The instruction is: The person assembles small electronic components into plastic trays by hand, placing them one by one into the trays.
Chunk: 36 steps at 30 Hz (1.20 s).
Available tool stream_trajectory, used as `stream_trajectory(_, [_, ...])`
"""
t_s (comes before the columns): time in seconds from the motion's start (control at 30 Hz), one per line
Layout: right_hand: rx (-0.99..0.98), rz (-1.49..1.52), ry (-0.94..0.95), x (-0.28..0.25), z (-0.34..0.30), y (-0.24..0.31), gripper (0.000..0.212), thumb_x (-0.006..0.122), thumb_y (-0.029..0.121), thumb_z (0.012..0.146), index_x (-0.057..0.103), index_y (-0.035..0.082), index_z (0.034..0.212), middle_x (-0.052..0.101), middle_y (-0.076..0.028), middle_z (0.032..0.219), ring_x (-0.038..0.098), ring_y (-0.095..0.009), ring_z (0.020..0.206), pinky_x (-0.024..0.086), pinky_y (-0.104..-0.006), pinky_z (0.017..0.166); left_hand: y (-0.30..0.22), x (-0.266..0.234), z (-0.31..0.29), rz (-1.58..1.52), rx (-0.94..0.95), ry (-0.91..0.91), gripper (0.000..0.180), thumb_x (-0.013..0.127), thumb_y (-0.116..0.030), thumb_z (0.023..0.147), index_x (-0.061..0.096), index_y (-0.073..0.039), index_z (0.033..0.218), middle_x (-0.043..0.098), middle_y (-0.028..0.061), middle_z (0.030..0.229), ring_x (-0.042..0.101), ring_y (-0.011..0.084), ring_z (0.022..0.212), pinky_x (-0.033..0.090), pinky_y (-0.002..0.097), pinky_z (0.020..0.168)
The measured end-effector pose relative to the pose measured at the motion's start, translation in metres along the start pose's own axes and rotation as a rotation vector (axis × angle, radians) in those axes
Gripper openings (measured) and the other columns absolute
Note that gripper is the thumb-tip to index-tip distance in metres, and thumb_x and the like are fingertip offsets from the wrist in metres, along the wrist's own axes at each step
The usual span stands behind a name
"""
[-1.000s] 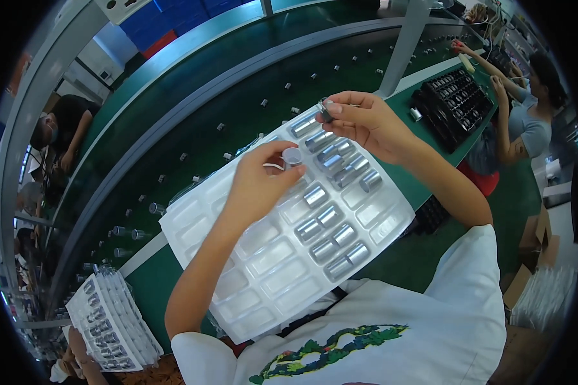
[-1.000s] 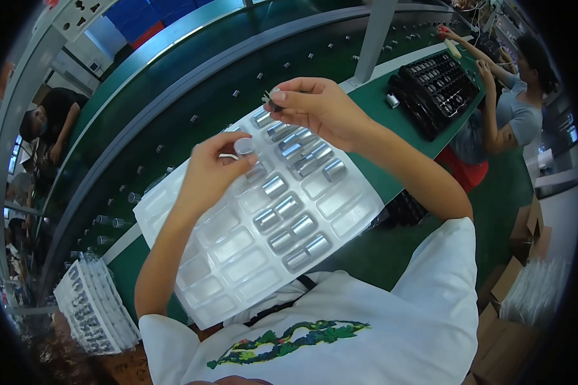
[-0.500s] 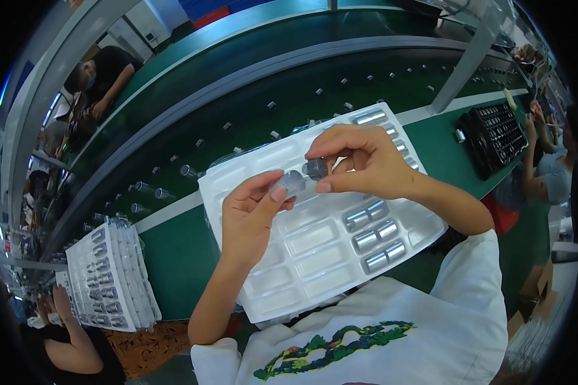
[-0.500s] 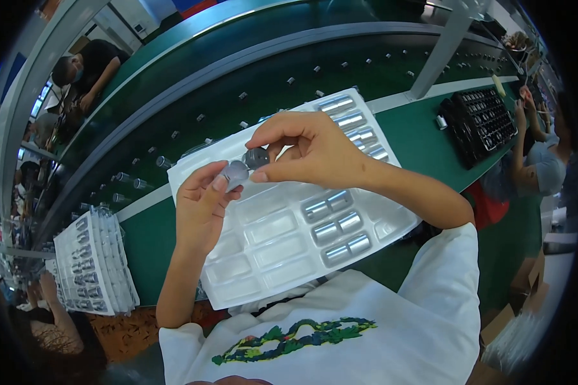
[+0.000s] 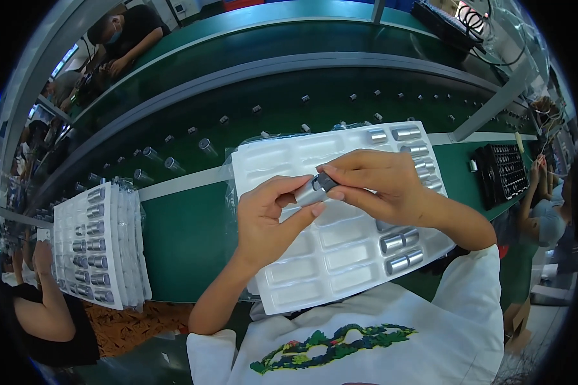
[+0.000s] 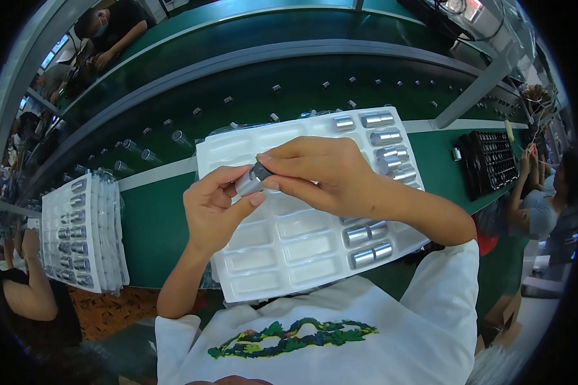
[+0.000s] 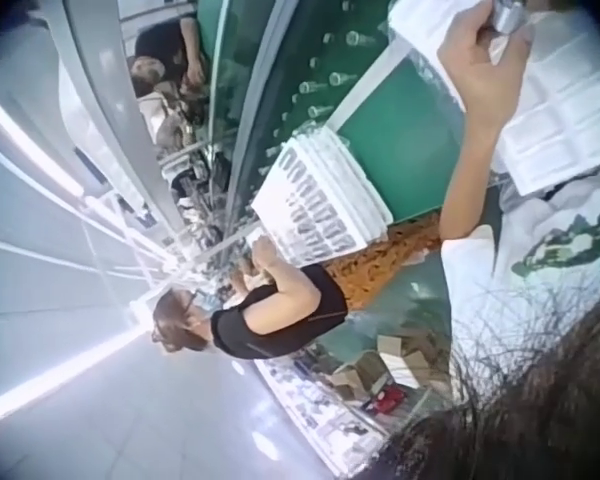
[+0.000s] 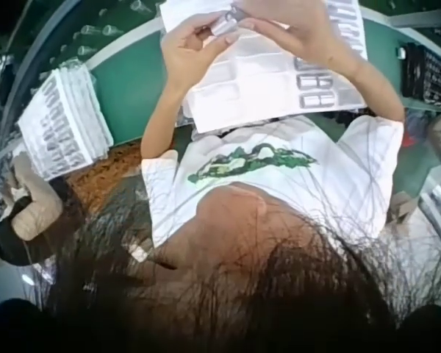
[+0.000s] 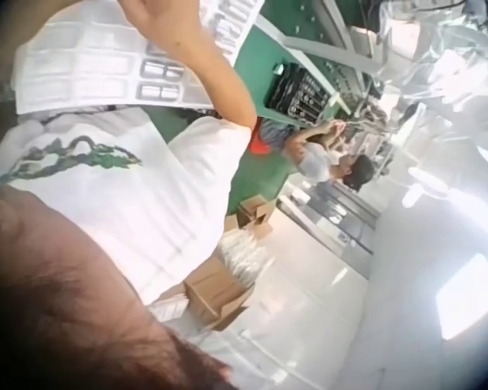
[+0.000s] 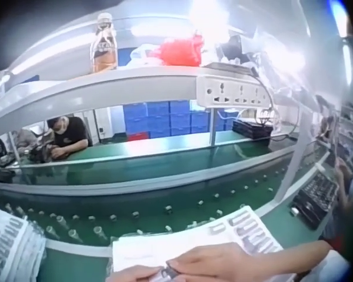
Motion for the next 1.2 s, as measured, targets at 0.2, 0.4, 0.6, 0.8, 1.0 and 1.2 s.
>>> stream_trajectory(0.2, [-0.184, -0.297, 0.031, 0.054, 0.016, 0.025, 0.055, 0.059, -0.012, 0.087, 0.044, -0.014, 0.140, 0.051, -0.034, 0.139, 0.064, -0.042, 0.112, 0.057, -0.0364, 0.090, 0.009, -0.028, -0.012, -0.161, -0.024, -0.222, 0.039, 0.073, 0.010, 0.085, 0.060, 0.007, 0.122, 0.065, 0.0162, 0.116, 0.064, 0.0202, 0.107, 0.054, 0.0310, 0.094])
stream_trajectory(0.4, [-0.093, -0.176, 0.113, 0.081, 0.062, -0.009, 0.046, 0.059, 0.003, 0.094, 0.052, -0.005, 0.139, 0.057, -0.028, 0.137, 0.063, -0.044, 0.116, 0.055, -0.0411, 0.095, -0.003, -0.091, 0.011, 0.173, 0.046, -0.236, 0.034, 0.076, 0.003, 0.084, 0.065, 0.004, 0.117, 0.068, 0.0111, 0.109, 0.066, 0.0150, 0.094, 0.056, 0.0283, 0.084])
stream_trajectory(0.6, [0.243, -0.412, 0.528, 0.143, 0.140, -0.198, 0.053, 0.069, 0.029, 0.090, 0.055, 0.003, 0.135, 0.067, -0.024, 0.117, 0.065, -0.040, 0.109, 0.052, -0.0447, 0.094, 0.075, -0.198, 0.067, 0.543, -0.147, -0.206, 0.035, 0.075, -0.001, 0.084, 0.061, -0.001, 0.115, 0.067, 0.0123, 0.104, 0.066, 0.0151, 0.089, 0.055, 0.0296, 0.081])
stream_trajectory(0.8, [0.308, -0.264, 0.609, 0.189, 0.137, -0.252, 0.046, 0.079, 0.031, 0.080, 0.068, 0.005, 0.118, 0.071, -0.019, 0.104, 0.069, -0.032, 0.095, 0.054, -0.0407, 0.086, 0.146, -0.194, 0.086, 0.531, -0.282, -0.206, 0.042, 0.080, -0.004, 0.077, 0.056, -0.001, 0.111, 0.069, 0.0138, 0.104, 0.068, 0.0167, 0.094, 0.056, 0.0310, 0.082])
stream_trajectory(1.0, [0.620, 0.671, -0.011, 0.054, 0.127, -0.238, 0.050, 0.085, 0.017, 0.079, 0.062, -0.004, 0.118, 0.068, -0.014, 0.108, 0.069, -0.022, 0.096, 0.056, -0.0294, 0.091, 0.174, -0.182, 0.089, 0.946, -0.278, -0.008, 0.051, 0.081, -0.018, 0.070, 0.061, -0.007, 0.116, 0.071, 0.0187, 0.104, 0.068, 0.0387, 0.103, 0.053, 0.0386, 0.088])
stream_trajectory(1.2, [0.550, 0.901, -0.410, -0.106, 0.009, -0.181, 0.037, 0.071, 0.016, 0.094, 0.059, -0.004, 0.123, 0.066, -0.012, 0.112, 0.066, -0.018, 0.102, 0.056, -0.0254, 0.087, 0.117, -0.203, 0.107, 0.590, -0.114, -0.065, 0.058, 0.064, 0.005, 0.077, 0.055, -0.001, 0.134, 0.048, 0.0158, 0.148, 0.050, 0.0282, 0.136, 0.044, 0.0414, 0.108])
Point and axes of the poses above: each hand's wrist, its own z-axis towards the middle knuckle, its own x-axis out of the palm, y = z × x, the point moved 10 cm from there along z, towards the middle knuckle
